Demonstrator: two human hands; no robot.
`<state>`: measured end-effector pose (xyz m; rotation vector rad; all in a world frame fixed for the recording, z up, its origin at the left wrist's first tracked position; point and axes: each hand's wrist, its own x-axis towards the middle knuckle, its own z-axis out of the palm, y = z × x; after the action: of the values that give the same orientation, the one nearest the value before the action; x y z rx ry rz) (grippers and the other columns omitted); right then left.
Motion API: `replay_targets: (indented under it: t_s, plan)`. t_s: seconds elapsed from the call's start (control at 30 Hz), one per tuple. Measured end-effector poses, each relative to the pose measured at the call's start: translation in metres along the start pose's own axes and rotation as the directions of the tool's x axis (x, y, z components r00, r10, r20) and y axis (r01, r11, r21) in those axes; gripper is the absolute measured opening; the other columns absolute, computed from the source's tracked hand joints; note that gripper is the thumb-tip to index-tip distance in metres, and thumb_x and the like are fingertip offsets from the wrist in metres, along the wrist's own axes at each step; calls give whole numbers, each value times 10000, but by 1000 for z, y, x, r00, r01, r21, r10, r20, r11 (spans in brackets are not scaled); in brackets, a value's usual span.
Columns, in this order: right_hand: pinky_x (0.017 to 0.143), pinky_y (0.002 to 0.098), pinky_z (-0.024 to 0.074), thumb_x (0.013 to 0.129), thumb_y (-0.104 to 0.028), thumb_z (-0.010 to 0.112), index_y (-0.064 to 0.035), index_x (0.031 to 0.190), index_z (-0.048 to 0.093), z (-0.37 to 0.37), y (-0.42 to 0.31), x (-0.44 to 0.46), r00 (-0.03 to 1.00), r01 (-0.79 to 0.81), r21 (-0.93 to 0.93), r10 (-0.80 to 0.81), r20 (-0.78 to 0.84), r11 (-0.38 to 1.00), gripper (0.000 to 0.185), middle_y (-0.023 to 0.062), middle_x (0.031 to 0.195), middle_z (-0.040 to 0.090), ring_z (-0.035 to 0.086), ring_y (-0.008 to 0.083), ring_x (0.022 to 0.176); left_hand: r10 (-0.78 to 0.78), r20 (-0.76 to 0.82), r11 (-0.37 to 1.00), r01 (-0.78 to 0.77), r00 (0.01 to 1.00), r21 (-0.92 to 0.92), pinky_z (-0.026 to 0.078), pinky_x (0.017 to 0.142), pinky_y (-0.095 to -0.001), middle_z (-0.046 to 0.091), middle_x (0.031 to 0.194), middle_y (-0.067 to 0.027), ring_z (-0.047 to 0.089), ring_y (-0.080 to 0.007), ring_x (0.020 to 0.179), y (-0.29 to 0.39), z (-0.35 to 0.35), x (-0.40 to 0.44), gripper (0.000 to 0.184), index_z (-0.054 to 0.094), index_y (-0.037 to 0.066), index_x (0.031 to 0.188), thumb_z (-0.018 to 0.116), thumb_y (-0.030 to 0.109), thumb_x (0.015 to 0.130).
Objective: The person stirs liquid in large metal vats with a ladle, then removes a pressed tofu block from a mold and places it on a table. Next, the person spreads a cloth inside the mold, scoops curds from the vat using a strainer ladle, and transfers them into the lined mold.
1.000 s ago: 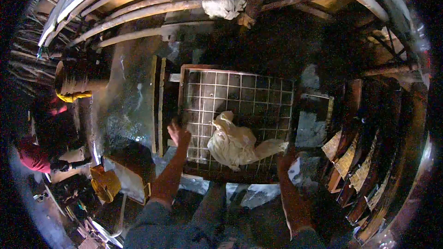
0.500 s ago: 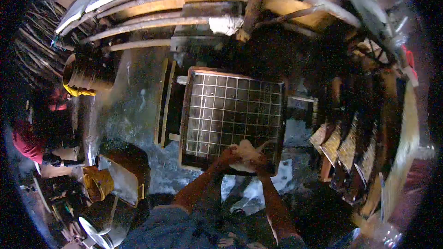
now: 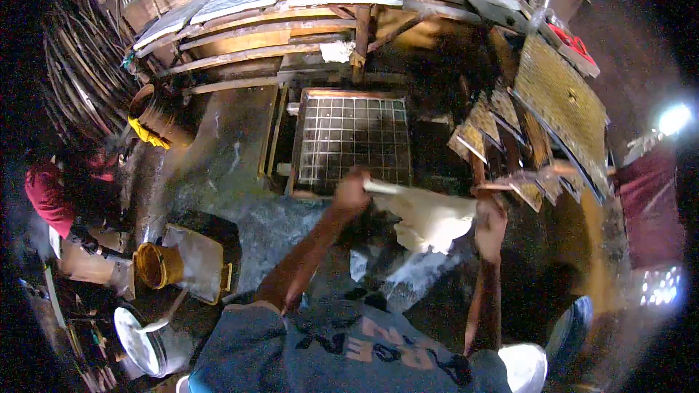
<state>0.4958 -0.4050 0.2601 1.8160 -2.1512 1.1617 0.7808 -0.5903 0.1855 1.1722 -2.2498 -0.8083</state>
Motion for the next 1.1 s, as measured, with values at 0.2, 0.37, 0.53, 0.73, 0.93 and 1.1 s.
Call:
replay_targets:
  t_s: [0.2,0.37,0.53,0.73,0.93,1.1]
  plan:
    - [699,248,403,925,-215,462,2,907,559,-31,-57,8,912,-101,687,344,-226,720,238,35,784,563,472,114,744,16,-94,914,-52,995,-402,393,554,-267,525,689,-51,474,-106,643,95,-107,-28,159,473,17,783,625,-12,748]
    - [612,212,377,881,-140,535,-33,862,537,-101,-131,37,931,116,373,29,-363,920,108,-10,748,511,437,64,682,146,-288,664,-309,947,-681,411,699,-217,554,803,3,513,-78,771,126,-144,-46,135,504,28,857,589,-42,779]
    - [686,260,475,702,34,619,-49,932,567,-146,-193,34,960,266,390,-278,-26,882,250,36,846,600,580,128,792,-11,-144,433,-125,990,-892,420,787,-238,592,900,15,532,-83,875,92,-177,-59,232,551,43,1068,547,35,837]
    - [517,325,456,748,-141,693,-21,730,603,-129,-318,47,970,237,116,-229,-82,964,151,142,637,585,607,235,558,442,-362,814,-536,821,-224,414,878,-308,524,1135,-105,522,-196,993,135,-243,-101,436,476,8,1167,611,137,773]
    - [449,316,410,711,-264,735,-32,749,593,-64,-378,52,944,325,159,-330,3,932,274,94,552,560,508,162,455,497,-195,813,-532,846,-235,474,601,-316,609,687,-119,599,-147,640,140,-265,-142,273,608,6,948,675,143,722]
    - [511,282,432,671,-130,756,-18,813,597,-47,-375,35,860,352,277,-426,280,894,241,64,631,588,534,113,539,214,-181,590,-275,960,-759,472,677,-259,618,749,-20,573,-110,715,95,-321,-143,152,613,-4,879,534,-21,750]
